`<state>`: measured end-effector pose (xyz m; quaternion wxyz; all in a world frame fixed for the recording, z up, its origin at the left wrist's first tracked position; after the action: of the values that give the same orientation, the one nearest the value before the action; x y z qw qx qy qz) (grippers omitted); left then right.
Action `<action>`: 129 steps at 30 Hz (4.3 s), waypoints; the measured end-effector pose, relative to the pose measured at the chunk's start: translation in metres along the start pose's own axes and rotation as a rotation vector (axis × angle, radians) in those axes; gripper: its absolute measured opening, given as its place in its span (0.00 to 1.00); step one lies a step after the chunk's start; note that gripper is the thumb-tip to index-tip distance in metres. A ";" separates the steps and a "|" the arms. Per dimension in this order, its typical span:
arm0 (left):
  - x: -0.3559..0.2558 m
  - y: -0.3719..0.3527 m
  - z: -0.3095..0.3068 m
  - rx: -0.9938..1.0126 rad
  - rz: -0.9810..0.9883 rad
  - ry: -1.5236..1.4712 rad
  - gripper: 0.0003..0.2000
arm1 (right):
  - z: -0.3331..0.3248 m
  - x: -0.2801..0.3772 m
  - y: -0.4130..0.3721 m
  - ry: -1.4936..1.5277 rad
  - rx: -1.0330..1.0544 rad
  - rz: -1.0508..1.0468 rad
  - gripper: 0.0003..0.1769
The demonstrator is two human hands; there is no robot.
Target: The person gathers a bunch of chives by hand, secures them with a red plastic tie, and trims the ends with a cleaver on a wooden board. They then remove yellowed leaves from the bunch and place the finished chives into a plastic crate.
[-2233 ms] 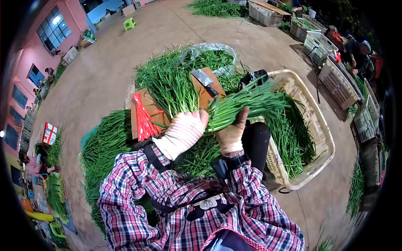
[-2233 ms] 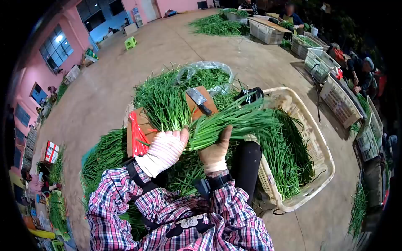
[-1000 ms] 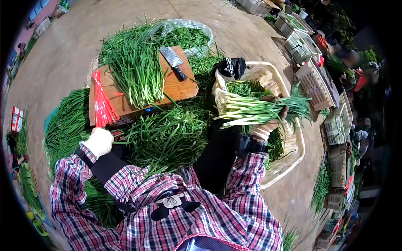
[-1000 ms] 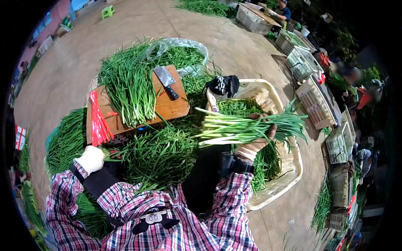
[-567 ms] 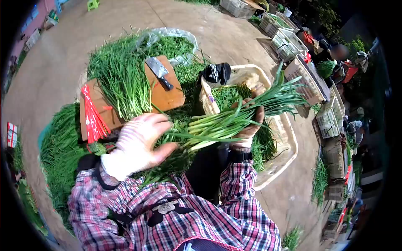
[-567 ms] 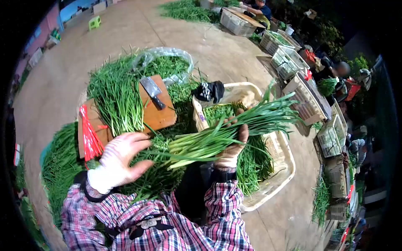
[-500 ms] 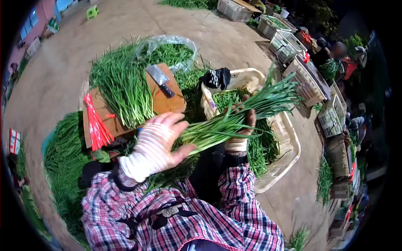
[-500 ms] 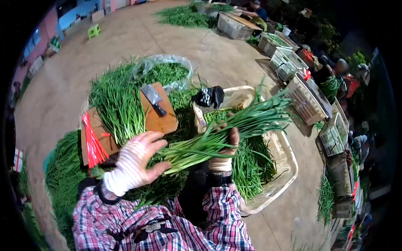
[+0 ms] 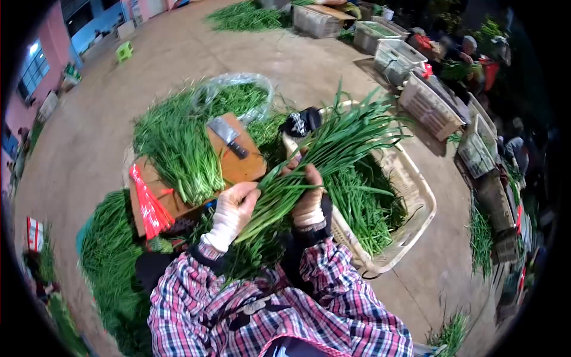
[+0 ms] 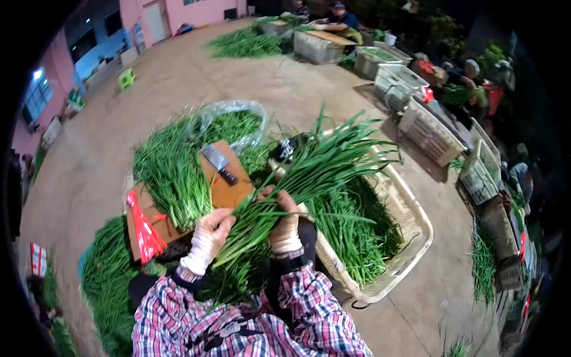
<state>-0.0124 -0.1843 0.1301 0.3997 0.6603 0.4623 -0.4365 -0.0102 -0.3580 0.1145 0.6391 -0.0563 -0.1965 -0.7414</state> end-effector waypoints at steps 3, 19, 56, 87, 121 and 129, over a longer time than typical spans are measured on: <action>0.016 -0.005 -0.007 -0.064 0.004 -0.532 0.09 | -0.028 -0.014 0.003 0.112 -0.072 -0.015 0.28; 0.087 -0.106 -0.139 0.390 -0.244 1.094 0.35 | -0.061 0.021 0.027 0.060 -0.115 -0.125 0.22; 0.207 0.014 -0.176 -0.768 -0.122 -0.639 0.25 | 0.021 -0.296 0.222 -1.438 0.281 0.489 0.16; 0.218 0.085 -0.128 -0.581 -0.339 0.789 0.32 | -0.080 -0.283 0.147 -1.581 0.632 0.421 0.28; 0.300 0.039 -0.183 -0.951 -0.702 -0.451 0.09 | -0.071 -0.347 0.205 -1.439 1.496 -0.111 0.09; 0.337 0.046 -0.192 -0.944 -0.398 -0.284 0.12 | -0.049 -0.333 0.213 -1.504 1.376 -0.042 0.16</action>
<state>0.1361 0.0714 -0.1256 0.6213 0.2424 0.6664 -0.3334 0.2630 -0.0899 0.0052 0.2307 -0.1245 -0.9317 -0.2513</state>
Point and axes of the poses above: each hand's wrist, its own y-axis towards the middle knuckle, its own z-axis out of the palm, x = y × z, the point moved 2 cm from there along y, towards the middle knuckle, and after that the axes turned 1 degree about x, right-handed, at the moved point
